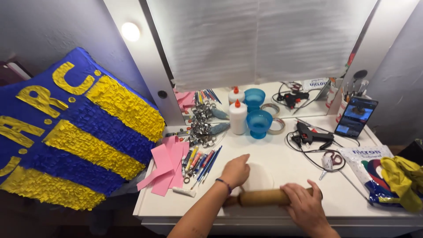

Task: Shaping and rolling out white clay on a desk using a rolling pin and a small tool

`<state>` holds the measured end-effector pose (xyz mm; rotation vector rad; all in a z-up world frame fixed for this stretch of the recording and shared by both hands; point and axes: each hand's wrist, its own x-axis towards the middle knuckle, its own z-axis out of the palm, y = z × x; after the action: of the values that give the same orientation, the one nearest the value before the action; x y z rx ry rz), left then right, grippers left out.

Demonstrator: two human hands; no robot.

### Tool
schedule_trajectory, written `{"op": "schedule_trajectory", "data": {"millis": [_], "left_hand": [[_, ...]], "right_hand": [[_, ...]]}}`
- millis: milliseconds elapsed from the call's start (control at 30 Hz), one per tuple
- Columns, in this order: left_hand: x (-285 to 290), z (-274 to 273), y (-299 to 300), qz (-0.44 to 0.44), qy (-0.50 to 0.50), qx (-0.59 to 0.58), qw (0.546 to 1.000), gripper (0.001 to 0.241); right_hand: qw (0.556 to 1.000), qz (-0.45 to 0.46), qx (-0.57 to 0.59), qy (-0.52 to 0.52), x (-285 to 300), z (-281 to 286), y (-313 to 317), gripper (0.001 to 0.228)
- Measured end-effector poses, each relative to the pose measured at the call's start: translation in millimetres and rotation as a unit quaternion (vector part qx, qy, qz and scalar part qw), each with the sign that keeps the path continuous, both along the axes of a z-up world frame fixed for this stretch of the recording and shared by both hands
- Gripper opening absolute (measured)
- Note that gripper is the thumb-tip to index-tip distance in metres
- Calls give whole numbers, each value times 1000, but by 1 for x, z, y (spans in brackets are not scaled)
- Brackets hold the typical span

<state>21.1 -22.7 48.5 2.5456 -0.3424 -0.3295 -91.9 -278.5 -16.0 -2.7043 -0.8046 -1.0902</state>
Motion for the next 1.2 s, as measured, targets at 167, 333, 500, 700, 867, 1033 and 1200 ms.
{"op": "schedule_trajectory", "data": {"millis": [167,333,500,700,867,1033,1200], "left_hand": [[42,-60,-33,-50,-45,57,996,23],[55,-58,-44,-15,-51,147,988,45],[55,-74,-34,-67,-148,139,977,20],[1,7,-11,4,-85,-10,996,18],[-8,19,7,107,54,-284,951,19],[13,-44,13,185,201,-488,829,15],[15,-73,25,244,221,-489,808,13]], "right_hand": [[997,74,2,-35,-39,5,-12,65],[991,4,119,-65,-76,23,3,35],[990,-37,121,-64,-80,3,-4,30],[991,-47,121,-45,-76,6,-13,28],[990,-37,133,-25,-74,28,-7,34],[991,-31,125,20,-70,31,-18,38],[993,-17,120,0,-67,33,-21,41]]}}
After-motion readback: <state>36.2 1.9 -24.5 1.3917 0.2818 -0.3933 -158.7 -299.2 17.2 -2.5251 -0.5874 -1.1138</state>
